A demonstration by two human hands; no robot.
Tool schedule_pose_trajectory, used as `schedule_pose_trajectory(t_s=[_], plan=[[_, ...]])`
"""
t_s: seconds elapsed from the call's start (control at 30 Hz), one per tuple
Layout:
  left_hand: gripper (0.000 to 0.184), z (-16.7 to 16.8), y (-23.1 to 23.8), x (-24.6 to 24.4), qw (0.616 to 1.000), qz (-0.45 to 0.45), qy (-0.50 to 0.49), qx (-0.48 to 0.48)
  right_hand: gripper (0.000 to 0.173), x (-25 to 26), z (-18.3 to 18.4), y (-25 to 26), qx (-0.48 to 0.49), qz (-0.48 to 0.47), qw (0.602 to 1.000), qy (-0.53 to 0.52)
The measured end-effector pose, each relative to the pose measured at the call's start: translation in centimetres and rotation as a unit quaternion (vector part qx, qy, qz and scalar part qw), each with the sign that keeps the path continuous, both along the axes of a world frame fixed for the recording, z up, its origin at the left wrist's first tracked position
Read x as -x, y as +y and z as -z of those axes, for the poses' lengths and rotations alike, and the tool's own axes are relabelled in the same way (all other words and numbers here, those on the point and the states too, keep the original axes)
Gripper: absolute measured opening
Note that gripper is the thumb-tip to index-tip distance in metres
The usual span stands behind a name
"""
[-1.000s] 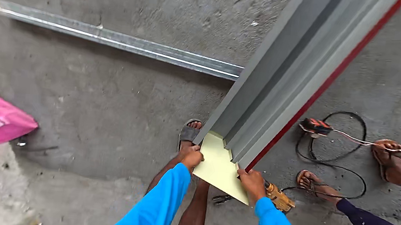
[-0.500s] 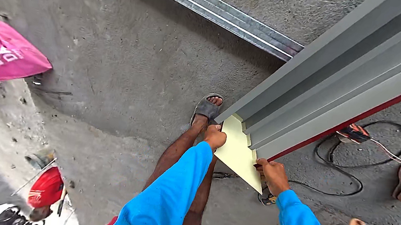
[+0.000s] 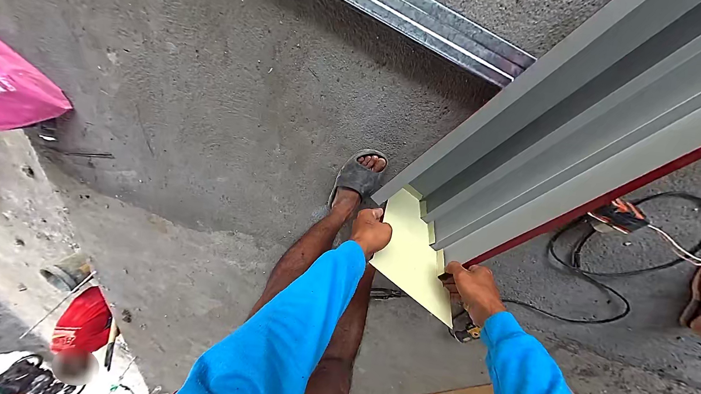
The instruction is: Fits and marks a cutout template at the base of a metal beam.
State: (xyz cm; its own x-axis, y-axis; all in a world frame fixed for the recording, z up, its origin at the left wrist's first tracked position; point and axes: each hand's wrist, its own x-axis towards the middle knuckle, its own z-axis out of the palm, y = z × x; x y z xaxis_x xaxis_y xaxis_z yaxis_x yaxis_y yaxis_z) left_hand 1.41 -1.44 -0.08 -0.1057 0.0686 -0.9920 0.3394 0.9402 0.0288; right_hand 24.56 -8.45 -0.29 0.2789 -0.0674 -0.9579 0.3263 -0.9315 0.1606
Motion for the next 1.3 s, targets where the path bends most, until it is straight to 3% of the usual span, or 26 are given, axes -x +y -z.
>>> schedule_pose_trajectory(t_s=[0.3,0.47,0.57,0.73,0.83,0.93,1.07,1.13,1.17,1.3], plan=[[0.058,-0.2,0.7,0.7,0.998,-0.066,-0.012,0.016,0.047,0.7,-1.6,1.3,-0.025,-0.007,0.998,0.055],[0.100,0.9,0.2,0.9,0.995,-0.104,-0.004,0.003,0.046,0.3,-1.6,0.8,-0.068,0.000,0.994,0.090],[0.115,1.1,-0.1,1.0,0.991,-0.133,-0.022,-0.022,0.048,-0.8,-1.9,0.4,-0.055,0.148,0.977,0.141],[0.080,0.9,-0.4,0.9,0.957,-0.278,-0.084,-0.018,0.063,-2.2,-1.8,-3.0,-0.100,0.399,0.898,0.152],[0.069,1.6,0.7,1.7,0.953,-0.293,-0.070,-0.025,0.061,-1.0,-1.6,-4.5,-0.144,0.464,0.865,0.126],[0.062,2.3,1.6,2.7,0.960,-0.268,-0.075,-0.032,0.075,0.9,-2.5,-5.3,-0.143,0.557,0.815,0.074],[0.054,2.4,1.9,3.0,0.966,-0.242,-0.085,-0.026,0.099,3.1,-5.4,-5.7,-0.089,0.754,0.650,-0.001],[0.048,2.6,1.7,2.9,0.964,-0.250,-0.083,-0.027,0.103,4.6,-7.2,-5.3,-0.121,0.807,0.576,-0.040],[0.044,2.7,1.5,2.8,0.965,-0.247,-0.079,-0.034,0.101,5.6,-7.9,-5.0,-0.144,0.813,0.560,-0.062],[0.036,3.4,0.4,2.7,0.963,-0.255,-0.057,-0.061,0.072,10.0,-8.9,-2.5,-0.157,0.802,0.568,-0.096]])
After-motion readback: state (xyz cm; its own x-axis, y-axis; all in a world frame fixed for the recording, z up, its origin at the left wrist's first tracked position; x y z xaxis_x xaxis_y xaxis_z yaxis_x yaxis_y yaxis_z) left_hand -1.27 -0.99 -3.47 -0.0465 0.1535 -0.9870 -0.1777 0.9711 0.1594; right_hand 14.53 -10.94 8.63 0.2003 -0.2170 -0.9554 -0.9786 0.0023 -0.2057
